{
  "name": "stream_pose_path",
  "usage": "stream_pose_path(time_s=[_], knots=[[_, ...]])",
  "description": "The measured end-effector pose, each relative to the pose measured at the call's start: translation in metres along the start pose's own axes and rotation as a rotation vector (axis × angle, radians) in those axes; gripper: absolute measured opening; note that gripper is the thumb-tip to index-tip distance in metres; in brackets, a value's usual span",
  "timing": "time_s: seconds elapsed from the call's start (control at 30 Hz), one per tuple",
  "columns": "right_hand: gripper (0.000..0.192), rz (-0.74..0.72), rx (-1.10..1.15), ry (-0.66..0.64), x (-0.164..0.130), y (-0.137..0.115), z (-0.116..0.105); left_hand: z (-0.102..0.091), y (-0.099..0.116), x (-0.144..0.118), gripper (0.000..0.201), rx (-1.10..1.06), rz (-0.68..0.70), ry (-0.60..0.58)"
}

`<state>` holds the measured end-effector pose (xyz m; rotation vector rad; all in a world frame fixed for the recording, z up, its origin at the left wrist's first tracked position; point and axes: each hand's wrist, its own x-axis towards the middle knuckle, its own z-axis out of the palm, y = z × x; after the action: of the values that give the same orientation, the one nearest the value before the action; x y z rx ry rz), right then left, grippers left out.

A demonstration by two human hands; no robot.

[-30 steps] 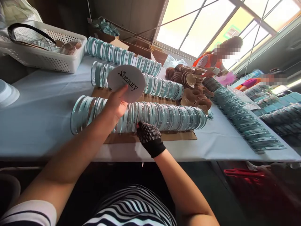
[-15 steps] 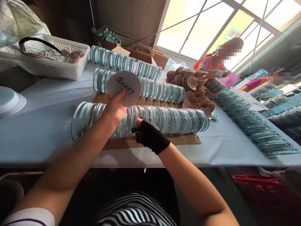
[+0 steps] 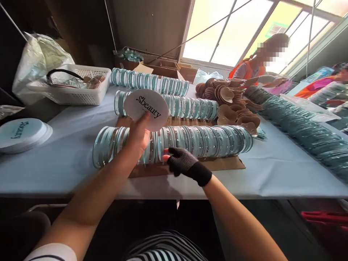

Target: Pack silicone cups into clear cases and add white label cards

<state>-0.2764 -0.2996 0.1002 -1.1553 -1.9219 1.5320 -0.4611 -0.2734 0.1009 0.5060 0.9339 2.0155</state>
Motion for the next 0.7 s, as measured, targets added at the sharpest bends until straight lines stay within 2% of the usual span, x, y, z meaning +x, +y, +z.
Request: stream_pose_path(time_s=[0.1,0.17,0.27,0.33,0.4,0.47,0.57,0.63,0.7], knots=[[0.036,-0.255,-0.214,0.428,0.025,-0.018,-0.022,0.004,0.005,-0.009,0.045,0.095,0.097,0.003],[0.043,-0.446,-0.314,0.611,0.037,-0.033,-0.023,0.007,0.010,-0.019,0.040,0.128,0.143,0.006],[0.060,-0.674,-0.543,0.673,0.038,-0.048,0.003,0.011,0.016,-0.034,0.037,0.142,0.141,0.038],[0.057,-0.753,-0.660,0.672,0.034,-0.052,0.026,0.010,0.017,-0.041,0.034,0.163,0.078,0.058],[0.043,-0.758,-0.688,0.645,0.037,-0.055,0.037,0.005,0.018,-0.043,0.034,0.180,0.019,0.069],[0.032,-0.643,-0.631,0.688,0.043,-0.056,0.029,-0.004,0.023,-0.039,0.038,0.156,0.037,0.063],[0.027,-0.398,-0.504,0.962,0.032,-0.057,-0.003,-0.018,0.045,-0.021,0.053,0.086,0.162,0.024],[0.034,-0.398,-0.556,1.057,0.000,-0.056,-0.017,-0.025,0.063,-0.005,0.055,0.077,0.176,0.005],[0.045,-0.380,-0.769,0.858,-0.040,-0.054,-0.011,-0.030,0.074,0.008,0.051,0.084,0.109,0.008]])
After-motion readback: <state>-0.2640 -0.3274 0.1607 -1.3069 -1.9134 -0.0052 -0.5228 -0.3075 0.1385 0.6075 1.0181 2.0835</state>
